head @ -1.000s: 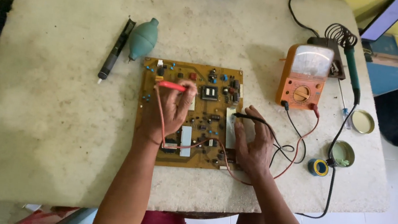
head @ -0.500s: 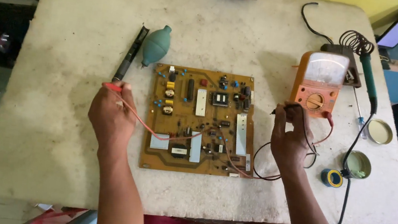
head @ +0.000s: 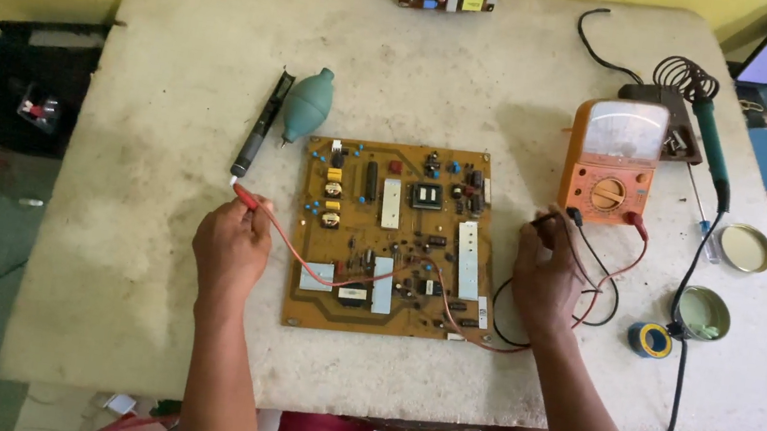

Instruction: Testing electronic components on a circuit board using a multimeter and probes.

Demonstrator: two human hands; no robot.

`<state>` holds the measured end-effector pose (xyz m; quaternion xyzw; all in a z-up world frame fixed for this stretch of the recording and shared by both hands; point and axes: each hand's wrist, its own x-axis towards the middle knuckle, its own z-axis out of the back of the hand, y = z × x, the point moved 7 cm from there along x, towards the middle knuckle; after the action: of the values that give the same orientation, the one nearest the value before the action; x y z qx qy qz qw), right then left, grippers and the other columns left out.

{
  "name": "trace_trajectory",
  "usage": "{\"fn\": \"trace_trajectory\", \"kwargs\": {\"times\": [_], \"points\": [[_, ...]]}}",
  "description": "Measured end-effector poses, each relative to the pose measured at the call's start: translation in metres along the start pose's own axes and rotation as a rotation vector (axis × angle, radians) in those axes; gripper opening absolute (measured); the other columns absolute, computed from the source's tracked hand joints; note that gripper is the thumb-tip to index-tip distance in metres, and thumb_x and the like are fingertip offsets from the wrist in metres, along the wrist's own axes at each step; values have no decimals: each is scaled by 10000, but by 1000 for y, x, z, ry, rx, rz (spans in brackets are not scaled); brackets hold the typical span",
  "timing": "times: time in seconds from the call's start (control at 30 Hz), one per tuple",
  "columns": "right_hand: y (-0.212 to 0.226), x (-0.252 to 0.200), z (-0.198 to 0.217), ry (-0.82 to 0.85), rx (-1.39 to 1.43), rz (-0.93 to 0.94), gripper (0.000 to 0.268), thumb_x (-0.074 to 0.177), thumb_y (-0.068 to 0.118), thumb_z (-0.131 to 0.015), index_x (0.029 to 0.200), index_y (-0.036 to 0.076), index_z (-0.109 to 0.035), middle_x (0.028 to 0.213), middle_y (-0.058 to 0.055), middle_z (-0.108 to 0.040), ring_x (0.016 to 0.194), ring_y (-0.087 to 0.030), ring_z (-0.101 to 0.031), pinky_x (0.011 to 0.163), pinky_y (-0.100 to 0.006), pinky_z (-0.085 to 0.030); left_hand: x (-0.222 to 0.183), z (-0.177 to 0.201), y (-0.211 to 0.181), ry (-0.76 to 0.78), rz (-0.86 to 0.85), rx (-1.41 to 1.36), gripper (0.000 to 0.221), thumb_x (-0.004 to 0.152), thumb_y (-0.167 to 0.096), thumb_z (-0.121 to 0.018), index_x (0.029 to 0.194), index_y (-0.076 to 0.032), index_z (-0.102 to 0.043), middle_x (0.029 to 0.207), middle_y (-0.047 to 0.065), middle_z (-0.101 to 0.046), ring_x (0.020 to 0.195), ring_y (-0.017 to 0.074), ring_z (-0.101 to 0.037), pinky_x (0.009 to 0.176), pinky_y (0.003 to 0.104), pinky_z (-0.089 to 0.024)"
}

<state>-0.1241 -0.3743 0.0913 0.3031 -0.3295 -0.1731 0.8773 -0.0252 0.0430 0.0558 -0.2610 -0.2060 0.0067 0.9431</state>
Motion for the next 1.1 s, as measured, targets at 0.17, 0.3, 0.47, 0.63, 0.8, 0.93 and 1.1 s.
{"fn": "trace_trajectory", "kwargs": {"times": [0.17, 0.3, 0.47, 0.63, 0.8, 0.93, 1.1], "points": [[-13, -50, 6, -72, -199, 92, 337, 955, 343, -765, 1207, 120, -743, 1071, -128, -728, 1002, -341, -706, 849, -466, -533, -32, 33, -17, -78, 47, 114, 251, 996, -348, -705, 1057, -113, -770, 802, 133, -725, 782, 368, -731, 713, 503, -596], [16, -67, 14, 74, -395, 79, 359, 976, 544, -679, 1094, 232, -813, 1067, -9, -717, 1005, -248, -677, 838, -373, -461, -71, 23, -49, -2, 126, 184, 249, 1015, -432, -634, 1003, -233, -783, 791, 54, -713, 754, 318, -736, 688, 457, -599], [21, -47, 7, 406, -199, -280, 586, 902, 738, -635, 1136, 224, -797, 1110, -89, -677, 1144, -340, -640, 1010, -458, -443, -62, 4, -59, 121, 228, 92, 483, 982, -574, -607, 894, -113, -722, 848, 139, -674, 821, 372, -724, 719, 464, -585], [43, -38, 11, 420, 182, -424, 645, 863, 572, -731, 1269, 82, -627, 988, -170, -657, 950, -342, -646, 847, -432, -479, -55, 0, -61, 213, 362, -243, 560, 992, -569, -605, 1051, -13, -630, 904, 234, -685, 907, 478, -708, 828, 582, -533], [60, -31, -3, 334, 855, -442, 730, 959, 163, -679, 1523, -24, -257, 966, -264, -659, 815, -297, -701, 675, -438, -622, -18, 10, -98, 79, 358, -938, 288, 1031, -344, -638, 1031, -66, -561, 872, 25, -543, 887, 174, -554, 860, 349, -439], [68, -17, -11, 297, 790, -381, 764, 976, 191, -644, 1539, -69, -198, 1047, -356, -649, 897, -412, -733, 703, -562, -637, 21, -24, -74, 19, 203, -787, 373, 1097, -385, -570, 886, -82, -521, 748, 51, -501, 800, 169, -548, 847, 339, -444], [66, -2, -22, 138, 614, -206, 717, 965, 212, -725, 1490, -125, -371, 1089, -364, -680, 1062, -397, -700, 926, -549, -554, 32, -46, -72, 140, 311, -548, 600, 1007, -632, -564, 1113, -46, -637, 884, 174, -637, 908, 354, -689, 860, 523, -525]]}}
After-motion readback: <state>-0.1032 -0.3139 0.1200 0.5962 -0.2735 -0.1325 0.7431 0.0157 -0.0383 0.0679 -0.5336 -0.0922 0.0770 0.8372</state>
